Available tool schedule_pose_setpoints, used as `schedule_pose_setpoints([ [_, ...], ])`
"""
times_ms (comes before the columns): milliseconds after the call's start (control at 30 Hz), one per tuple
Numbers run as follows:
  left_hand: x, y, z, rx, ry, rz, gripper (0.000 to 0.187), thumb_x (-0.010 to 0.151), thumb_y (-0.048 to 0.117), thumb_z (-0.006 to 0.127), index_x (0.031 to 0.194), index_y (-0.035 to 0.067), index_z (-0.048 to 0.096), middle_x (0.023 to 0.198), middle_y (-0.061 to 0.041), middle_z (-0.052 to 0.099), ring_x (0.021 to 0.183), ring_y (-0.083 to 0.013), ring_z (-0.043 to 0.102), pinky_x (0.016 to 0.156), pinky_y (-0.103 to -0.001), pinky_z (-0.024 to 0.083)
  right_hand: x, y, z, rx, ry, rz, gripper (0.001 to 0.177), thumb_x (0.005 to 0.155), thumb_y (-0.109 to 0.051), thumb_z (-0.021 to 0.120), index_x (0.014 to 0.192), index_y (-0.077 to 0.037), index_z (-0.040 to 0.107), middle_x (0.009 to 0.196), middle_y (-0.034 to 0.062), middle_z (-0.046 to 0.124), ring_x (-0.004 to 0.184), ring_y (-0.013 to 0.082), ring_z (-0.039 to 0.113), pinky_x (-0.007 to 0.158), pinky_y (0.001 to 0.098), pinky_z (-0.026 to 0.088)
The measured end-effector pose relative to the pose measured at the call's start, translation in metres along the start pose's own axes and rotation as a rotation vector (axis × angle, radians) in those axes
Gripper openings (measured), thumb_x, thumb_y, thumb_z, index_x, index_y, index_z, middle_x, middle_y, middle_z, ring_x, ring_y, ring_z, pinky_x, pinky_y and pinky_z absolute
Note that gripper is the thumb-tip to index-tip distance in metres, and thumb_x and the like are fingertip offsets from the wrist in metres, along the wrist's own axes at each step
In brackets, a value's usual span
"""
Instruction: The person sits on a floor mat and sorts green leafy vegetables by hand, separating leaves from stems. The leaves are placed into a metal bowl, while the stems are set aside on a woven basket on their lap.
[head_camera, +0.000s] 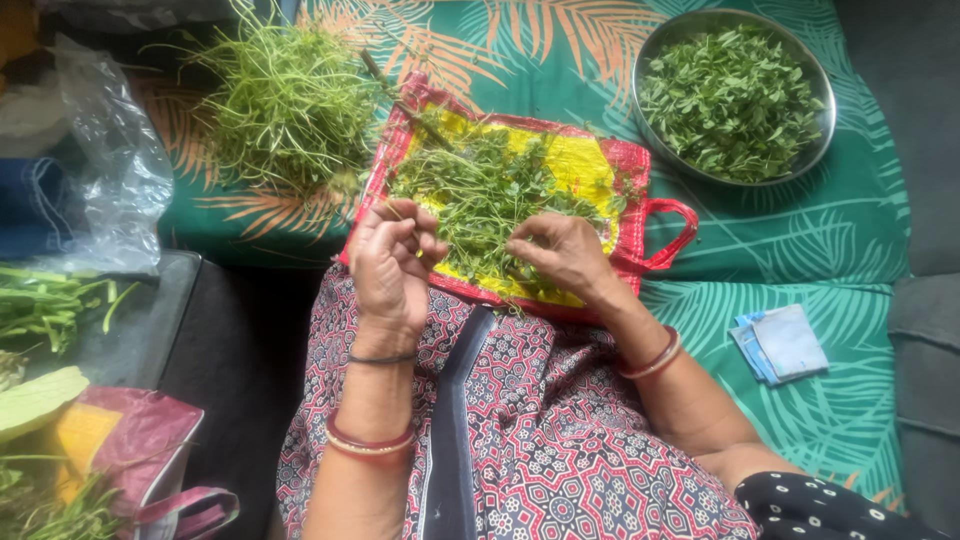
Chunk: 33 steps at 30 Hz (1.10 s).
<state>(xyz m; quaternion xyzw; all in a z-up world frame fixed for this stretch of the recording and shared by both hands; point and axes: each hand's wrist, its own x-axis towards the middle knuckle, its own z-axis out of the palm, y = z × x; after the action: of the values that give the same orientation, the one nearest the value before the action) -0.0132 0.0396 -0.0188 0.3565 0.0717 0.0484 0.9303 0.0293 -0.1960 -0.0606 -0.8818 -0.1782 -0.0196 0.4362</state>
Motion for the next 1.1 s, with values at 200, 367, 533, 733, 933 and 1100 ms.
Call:
schedule_pose_setpoints([
  [200,-0.003,-0.008,0.002,0.085,-0.016,-0.025,0.024,0.105,0.023,0.054,0.083,0.014,0.054,0.071,-0.005,0.066,0.045,-0.0053,0.043,0.038,-0.021,0.03,0.008,-0.007,-0.03,0.816,0.055,0.102,0.011,0.095,-0.017,0.076,0.097,-0.005,0.077,0.079,-0.0013,0.069,0.063,0.0047,0.055,0.056,0.0215,0.043],
  [367,-0.017,-0.022,0.039,0.347,-0.066,0.047,0.01,0.096,0.016,0.068,0.097,0.007,0.072,0.084,-0.003,0.075,0.049,0.0022,0.036,0.041,-0.017,0.026,-0.013,-0.031,-0.039,0.951,0.15,0.134,0.006,0.096,-0.012,0.073,0.096,-0.006,0.077,0.072,-0.0032,0.064,0.058,0.0019,0.05,0.052,0.0196,0.038],
  [533,-0.03,-0.039,0.058,0.457,-0.142,0.163,0.021,0.096,0.011,0.074,0.114,0.0,0.077,0.097,-0.005,0.075,0.072,-0.0017,0.058,0.062,-0.018,0.046,-0.029,-0.051,-0.011,0.688,0.223,-0.004,0.005,0.095,-0.007,0.074,0.099,-0.004,0.074,0.086,-0.0047,0.072,0.079,0.0008,0.063,0.069,0.0199,0.051],
  [733,-0.019,-0.043,0.047,0.389,-0.157,0.163,0.02,0.092,0.006,0.075,0.109,-0.005,0.074,0.097,-0.009,0.077,0.084,-0.0119,0.072,0.078,-0.025,0.059,-0.041,-0.062,-0.01,0.228,0.253,-0.169,0.008,0.091,-0.009,0.077,0.094,-0.003,0.073,0.073,-0.0026,0.061,0.06,0.0024,0.05,0.051,0.025,0.038],
  [933,-0.017,-0.034,0.037,0.389,-0.132,0.057,0.013,0.091,0.006,0.073,0.102,-0.001,0.073,0.089,-0.006,0.075,0.077,-0.0088,0.07,0.066,-0.02,0.051,-0.044,-0.062,-0.026,0.467,0.066,0.0,0.019,0.089,-0.011,0.076,0.107,-0.005,0.073,0.079,-0.0017,0.072,0.065,0.0022,0.06,0.055,0.0206,0.048],
  [1100,-0.013,-0.033,0.029,0.34,-0.146,-0.055,0.011,0.092,0.008,0.075,0.099,0.002,0.072,0.081,-0.006,0.072,0.058,-0.0023,0.048,0.048,-0.016,0.033,-0.029,-0.045,-0.063,0.519,0.345,0.037,0.022,0.098,-0.018,0.066,0.115,-0.004,0.07,0.099,-0.0005,0.071,0.077,0.0035,0.058,0.067,0.0196,0.048],
])
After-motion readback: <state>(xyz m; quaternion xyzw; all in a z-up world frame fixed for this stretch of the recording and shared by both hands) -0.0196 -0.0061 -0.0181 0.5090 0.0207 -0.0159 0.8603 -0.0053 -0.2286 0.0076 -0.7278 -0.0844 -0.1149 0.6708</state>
